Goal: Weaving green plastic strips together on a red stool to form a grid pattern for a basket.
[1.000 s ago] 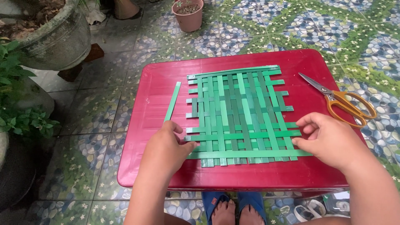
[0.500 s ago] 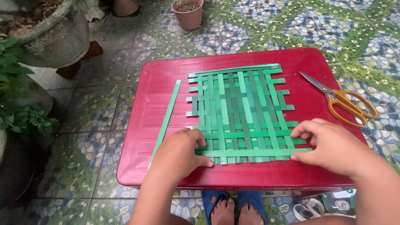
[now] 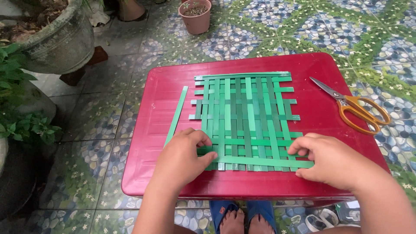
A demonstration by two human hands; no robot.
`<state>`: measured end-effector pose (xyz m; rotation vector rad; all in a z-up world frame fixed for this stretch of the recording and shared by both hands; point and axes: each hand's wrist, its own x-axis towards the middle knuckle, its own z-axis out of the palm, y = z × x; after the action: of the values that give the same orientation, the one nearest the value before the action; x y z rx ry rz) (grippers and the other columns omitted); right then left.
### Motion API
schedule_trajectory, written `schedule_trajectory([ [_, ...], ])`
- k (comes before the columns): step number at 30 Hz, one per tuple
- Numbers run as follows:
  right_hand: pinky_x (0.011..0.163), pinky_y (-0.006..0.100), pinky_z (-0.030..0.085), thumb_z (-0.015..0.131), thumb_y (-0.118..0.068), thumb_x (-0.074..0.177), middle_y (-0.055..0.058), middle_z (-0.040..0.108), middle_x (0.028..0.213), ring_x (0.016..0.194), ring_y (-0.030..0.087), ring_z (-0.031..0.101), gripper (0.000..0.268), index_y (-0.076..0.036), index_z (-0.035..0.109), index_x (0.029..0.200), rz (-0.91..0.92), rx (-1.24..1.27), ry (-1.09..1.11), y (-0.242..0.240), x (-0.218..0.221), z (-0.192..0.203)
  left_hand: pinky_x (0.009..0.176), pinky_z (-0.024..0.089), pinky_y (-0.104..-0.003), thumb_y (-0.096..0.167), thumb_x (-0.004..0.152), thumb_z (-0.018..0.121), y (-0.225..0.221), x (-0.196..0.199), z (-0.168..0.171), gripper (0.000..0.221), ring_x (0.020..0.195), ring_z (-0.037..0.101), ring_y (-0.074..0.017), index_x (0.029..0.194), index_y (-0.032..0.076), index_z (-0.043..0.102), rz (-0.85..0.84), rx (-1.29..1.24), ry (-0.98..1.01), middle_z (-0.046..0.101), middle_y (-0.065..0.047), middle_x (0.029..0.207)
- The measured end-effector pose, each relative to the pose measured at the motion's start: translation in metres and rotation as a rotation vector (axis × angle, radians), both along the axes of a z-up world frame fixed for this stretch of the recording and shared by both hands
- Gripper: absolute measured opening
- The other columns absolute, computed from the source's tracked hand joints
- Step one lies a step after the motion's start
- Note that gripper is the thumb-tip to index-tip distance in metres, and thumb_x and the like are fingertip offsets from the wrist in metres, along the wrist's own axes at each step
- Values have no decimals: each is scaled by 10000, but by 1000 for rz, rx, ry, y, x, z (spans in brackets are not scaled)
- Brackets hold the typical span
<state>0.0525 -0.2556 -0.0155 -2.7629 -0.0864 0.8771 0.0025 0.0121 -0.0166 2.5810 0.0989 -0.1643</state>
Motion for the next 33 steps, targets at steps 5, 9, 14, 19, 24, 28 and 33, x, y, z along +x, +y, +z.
schedule_trajectory([
  [5, 810, 216, 483, 751, -243, 677, -134, 603, 1033, 943, 44, 574, 359, -299, 630, 1010, -21, -34, 16, 1, 0, 5, 708, 466, -339, 306, 696, 698, -1, 2, 0, 220, 976, 514, -150, 867, 188, 626, -30, 1, -7, 607, 42, 926],
  [9, 812, 239, 475, 773, -250, 674, -140, 533, 1099, 945, 76, 573, 406, -326, 618, 1041, -39, -21, 4, -1, 1, 6, 786, 428, -331, 305, 652, 749, -4, 2, -1, 268, 1009, 497, -176, 865, 192, 632, -59, -9, -25, 603, 26, 934],
  [14, 994, 269, 357, 803, -242, 627, -148, 414, 1234, 1200, 55, 375, 546, -359, 561, 1103, -6, -33, -88, -6, 4, -2, 744, 448, -327, 323, 626, 779, -7, 2, -4, 279, 956, 486, -150, 855, 230, 649, -116, 20, -28, 586, 54, 923],
  [19, 978, 272, 387, 773, -225, 657, -157, 422, 1234, 1203, 36, 384, 525, -351, 548, 1113, -23, -49, -45, 1, 1, 7, 750, 453, -341, 341, 642, 764, -7, 3, -3, 286, 1005, 484, -147, 876, 226, 647, -117, 22, -1, 590, 55, 958],
  [24, 910, 251, 446, 782, -238, 650, -149, 457, 1192, 1061, 69, 513, 527, -354, 551, 1109, -40, -40, -22, -1, 2, 5, 789, 448, -328, 372, 674, 729, -2, 3, -2, 263, 990, 524, -156, 874, 222, 649, -60, -1, 24, 582, 39, 978],
  [28, 905, 244, 457, 790, -254, 650, -150, 480, 1170, 1042, 64, 535, 523, -354, 548, 1103, -51, -41, -50, -3, 3, 5, 741, 454, -370, 285, 716, 643, 24, 9, -19, 229, 856, 577, -224, 895, 142, 651, 153, 30, -197, 634, -35, 924],
  [33, 870, 260, 475, 717, -259, 677, -138, 494, 1175, 1034, 79, 553, 463, -331, 565, 1108, -98, 15, -76, -2, 1, 10, 788, 423, -454, 262, 707, 662, 48, 9, -27, 360, 886, 549, -337, 1030, 123, 589, 416, 154, -161, 595, -132, 962],
])
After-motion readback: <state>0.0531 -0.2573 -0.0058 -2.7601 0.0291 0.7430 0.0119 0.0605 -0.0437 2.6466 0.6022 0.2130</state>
